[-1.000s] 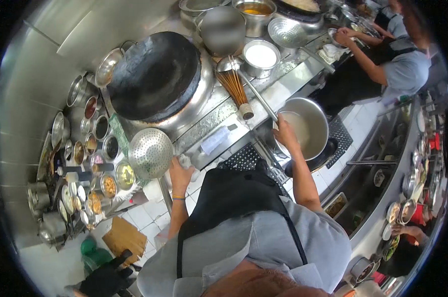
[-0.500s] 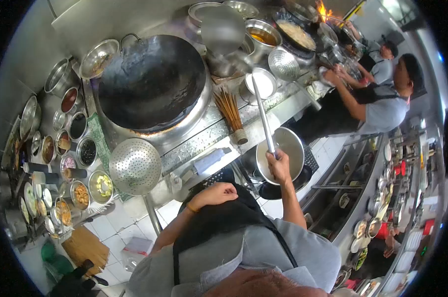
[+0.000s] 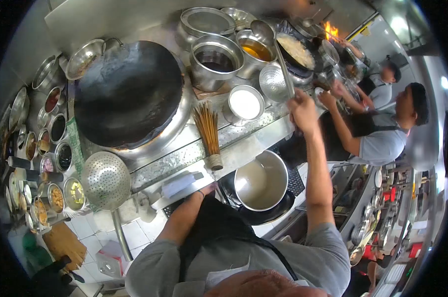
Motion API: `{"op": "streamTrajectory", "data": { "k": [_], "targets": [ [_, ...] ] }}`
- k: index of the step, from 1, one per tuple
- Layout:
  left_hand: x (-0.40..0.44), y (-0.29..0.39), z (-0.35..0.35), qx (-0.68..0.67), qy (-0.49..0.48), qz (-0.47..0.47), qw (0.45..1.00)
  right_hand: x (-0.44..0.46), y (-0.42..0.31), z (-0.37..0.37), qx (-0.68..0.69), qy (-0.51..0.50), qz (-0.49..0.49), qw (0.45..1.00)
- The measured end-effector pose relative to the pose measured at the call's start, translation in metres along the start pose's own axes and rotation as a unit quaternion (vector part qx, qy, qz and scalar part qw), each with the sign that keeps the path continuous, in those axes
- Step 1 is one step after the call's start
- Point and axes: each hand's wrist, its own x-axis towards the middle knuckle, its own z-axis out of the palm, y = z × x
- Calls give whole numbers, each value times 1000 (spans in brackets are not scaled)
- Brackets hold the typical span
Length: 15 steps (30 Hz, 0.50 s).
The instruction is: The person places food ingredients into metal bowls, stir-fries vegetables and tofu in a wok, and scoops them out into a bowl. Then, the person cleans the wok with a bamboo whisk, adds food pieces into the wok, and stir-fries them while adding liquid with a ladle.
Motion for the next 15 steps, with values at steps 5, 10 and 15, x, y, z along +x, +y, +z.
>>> {"op": "streamTrajectory", "data": {
  "k": [5,10,15],
  "targets": [
    [22,28,11,-48,32,25,998,98,27,-27,-44,-92,67,993],
    [41,32,52,114,66,84,988,139,22,-66,92,-191,238,948],
    [50,9,72,334,111,113,929,64,36,-45,-128,-96,-9,987]
  ]
}}
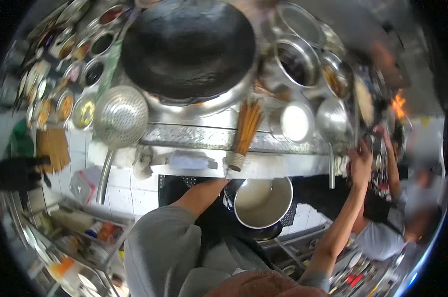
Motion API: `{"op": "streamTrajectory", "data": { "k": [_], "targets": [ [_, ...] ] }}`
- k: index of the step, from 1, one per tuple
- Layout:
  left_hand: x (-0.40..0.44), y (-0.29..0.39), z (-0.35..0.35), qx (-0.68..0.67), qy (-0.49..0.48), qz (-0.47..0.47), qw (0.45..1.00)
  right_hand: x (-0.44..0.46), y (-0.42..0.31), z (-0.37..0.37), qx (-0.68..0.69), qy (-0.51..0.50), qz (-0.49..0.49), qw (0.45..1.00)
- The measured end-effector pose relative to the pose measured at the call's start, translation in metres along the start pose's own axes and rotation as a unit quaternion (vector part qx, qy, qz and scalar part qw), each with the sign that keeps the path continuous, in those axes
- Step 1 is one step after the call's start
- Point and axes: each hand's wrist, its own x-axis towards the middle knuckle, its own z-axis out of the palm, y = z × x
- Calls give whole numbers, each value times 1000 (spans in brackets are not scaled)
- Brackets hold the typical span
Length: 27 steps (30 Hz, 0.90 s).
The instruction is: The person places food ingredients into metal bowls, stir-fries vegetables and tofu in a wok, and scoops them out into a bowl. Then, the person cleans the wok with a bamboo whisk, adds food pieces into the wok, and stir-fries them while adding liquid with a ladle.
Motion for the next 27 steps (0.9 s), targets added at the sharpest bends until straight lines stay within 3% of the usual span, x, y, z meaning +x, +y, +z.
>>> {"op": "streamTrajectory", "data": {
  "k": [3,6,8,10,14,17,18,21,23,25,27],
  "targets": [
    [4,-1,5,70,-15,20,997,-50,17,-2,-59,59,-60,995],
    [1,-11,4,132,-51,47,989,-91,-49,-8,170,-45,6,984],
    [-7,-21,-3,170,-77,73,980,-104,-70,13,292,-58,-1,955],
    [-19,-36,-13,196,-105,106,969,-106,-99,31,295,-112,8,949],
    [-69,-77,-46,232,-179,181,939,-119,-126,108,288,-88,-19,953],
    [-141,-74,-105,233,-232,216,919,-121,-110,204,289,-162,-26,943],
    [-172,-64,-127,229,-247,227,914,-125,-109,237,281,-193,-73,937],
    [-233,-44,-180,92,-231,260,933,-132,-91,329,215,-88,-131,964],
    [-246,-43,-202,92,-210,293,928,-135,-96,333,123,-51,-148,980],
    [-266,-37,-230,79,-191,308,929,-148,-99,324,214,-45,-102,970],
    [-302,-3,-260,49,-182,311,931,-170,-79,309,215,-20,-48,975]
  ]
}}
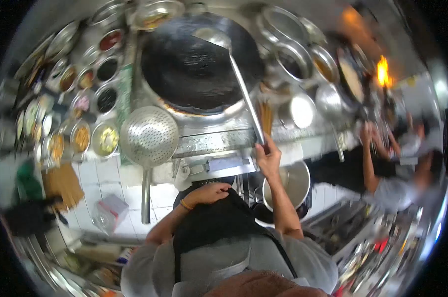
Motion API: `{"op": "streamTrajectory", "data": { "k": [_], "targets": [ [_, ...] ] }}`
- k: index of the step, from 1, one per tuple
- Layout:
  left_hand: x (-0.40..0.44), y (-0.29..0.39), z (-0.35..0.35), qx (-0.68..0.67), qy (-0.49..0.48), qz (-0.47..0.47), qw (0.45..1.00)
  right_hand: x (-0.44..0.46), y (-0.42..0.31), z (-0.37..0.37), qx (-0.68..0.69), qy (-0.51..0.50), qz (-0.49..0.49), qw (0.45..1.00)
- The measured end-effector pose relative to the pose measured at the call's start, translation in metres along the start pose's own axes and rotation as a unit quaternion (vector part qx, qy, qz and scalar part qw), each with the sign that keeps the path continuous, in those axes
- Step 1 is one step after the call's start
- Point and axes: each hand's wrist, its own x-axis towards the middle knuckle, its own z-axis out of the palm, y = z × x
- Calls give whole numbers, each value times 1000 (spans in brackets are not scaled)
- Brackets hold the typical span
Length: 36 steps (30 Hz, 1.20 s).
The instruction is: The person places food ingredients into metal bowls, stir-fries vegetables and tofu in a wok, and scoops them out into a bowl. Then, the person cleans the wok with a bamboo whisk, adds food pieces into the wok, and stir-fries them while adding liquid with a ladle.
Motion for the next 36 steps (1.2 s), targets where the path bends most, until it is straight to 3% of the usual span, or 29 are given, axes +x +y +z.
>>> {"op": "streamTrajectory", "data": {
  "k": [2,6,12,16,17,18,19,20,22,25,27,30,33,36],
  "targets": [
    [-15,36,-20,-23,-24,-7,999,-33,18,-22,-17,82,-20,996],
    [-33,42,-39,-40,-99,-27,994,-111,40,-49,-121,198,9,973],
    [-33,40,-34,-77,-160,-56,982,-138,67,-64,-195,185,142,953],
    [-26,50,-24,-65,-179,-53,980,-110,90,-60,-322,189,126,919],
    [-24,43,-20,-66,-186,-54,979,-103,86,-61,-329,175,157,914],
    [-23,35,-18,-67,-193,-58,977,-100,146,-56,-321,238,32,916],
    [-22,31,-16,-55,-203,-66,975,-93,139,-63,-253,203,84,942],
    [-22,31,-13,-43,-206,-77,975,-95,142,-60,-329,313,-48,890],
    [-19,38,-7,-3,-221,-111,969,-117,91,-70,-283,348,-2,893],
    [-18,50,15,11,-224,-122,967,-175,105,-88,-222,358,47,906],
    [-14,58,41,40,-234,-124,963,-236,130,-106,-229,407,89,880],
    [-13,103,87,100,-321,-92,937,-343,219,-133,-207,457,170,848],
    [-34,175,130,-10,-442,50,896,-463,235,-167,-170,545,258,780],
    [-38,191,151,-137,-563,174,797,-565,245,-227,-218,581,314,719]
  ]
}}
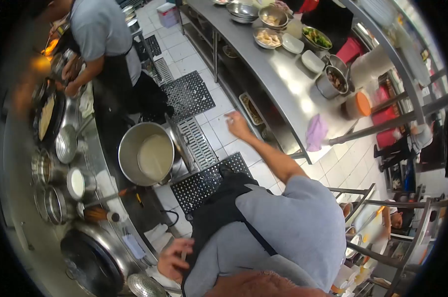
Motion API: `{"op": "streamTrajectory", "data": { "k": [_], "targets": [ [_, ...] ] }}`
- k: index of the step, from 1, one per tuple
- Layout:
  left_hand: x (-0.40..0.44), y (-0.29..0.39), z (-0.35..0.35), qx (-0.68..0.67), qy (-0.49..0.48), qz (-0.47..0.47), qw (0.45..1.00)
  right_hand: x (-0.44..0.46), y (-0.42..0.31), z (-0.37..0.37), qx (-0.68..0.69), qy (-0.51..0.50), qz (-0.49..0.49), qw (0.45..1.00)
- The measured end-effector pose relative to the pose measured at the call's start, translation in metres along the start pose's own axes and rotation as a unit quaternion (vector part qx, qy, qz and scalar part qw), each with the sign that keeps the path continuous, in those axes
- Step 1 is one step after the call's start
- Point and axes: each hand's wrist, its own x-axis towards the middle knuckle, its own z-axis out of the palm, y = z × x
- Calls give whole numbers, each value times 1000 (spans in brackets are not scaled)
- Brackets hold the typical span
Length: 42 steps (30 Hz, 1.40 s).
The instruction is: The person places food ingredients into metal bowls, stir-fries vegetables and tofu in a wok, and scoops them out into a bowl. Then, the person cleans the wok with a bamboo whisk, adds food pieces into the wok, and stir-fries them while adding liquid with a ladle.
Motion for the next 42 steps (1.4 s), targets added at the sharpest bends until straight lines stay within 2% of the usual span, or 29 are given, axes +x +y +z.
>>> {"op": "streamTrajectory", "data": {
  "k": [2,4,6,10,12,13,16,19,22,23,25,26,27,28,29,30,31,33,35,37,40,42],
  "targets": [
    [11,6,2,-35,-73,61,995,50,37,-48,-52,76,6,996],
    [25,17,3,-57,-127,51,989,112,73,-86,-43,129,10,991],
    [38,27,5,-71,-170,31,982,174,97,-117,-23,146,90,985],
    [66,37,13,-75,-218,-14,973,281,140,-157,-62,144,178,971],
    [83,37,15,-73,-232,-33,969,315,165,-162,-87,157,146,973],
    [91,37,14,-75,-239,-38,967,324,177,-162,-102,165,130,972],
    [106,34,12,-85,-255,-50,962,333,180,-175,-87,54,186,977],
    [121,29,5,-109,-274,-50,954,320,189,-168,-109,163,162,967],
    [138,13,-5,-168,-299,-39,938,280,171,-170,-46,201,188,960],
    [145,2,-6,-203,-276,-36,939,264,165,-168,-38,202,175,963],
    [159,-30,12,-230,-43,-6,972,234,158,-164,-25,204,147,967],
    [185,-31,30,-71,109,-73,989,218,156,-163,-16,193,133,972],
    [221,-44,27,-43,44,-124,990,203,152,-162,-6,181,118,976],
    [227,-69,13,21,80,-236,968,188,147,-160,4,168,102,980],
    [278,-74,29,79,46,-284,955,169,142,-158,28,167,100,980],
    [287,-115,22,60,78,-301,949,150,135,-154,53,164,99,980],
    [303,-150,13,27,68,-327,942,132,132,-144,65,164,108,978],
    [331,-209,4,76,78,-360,927,93,89,-152,40,147,77,985],
    [361,-241,17,-21,139,-353,925,59,48,-157,33,117,54,991],
    [382,-248,34,-27,158,-357,920,32,19,-154,43,78,40,995],
    [384,-249,40,-155,146,-382,899,8,-9,-144,116,17,31,993],
    [370,-253,33,-166,174,-355,903,5,-25,-140,92,2,-43,995]
  ]
}}
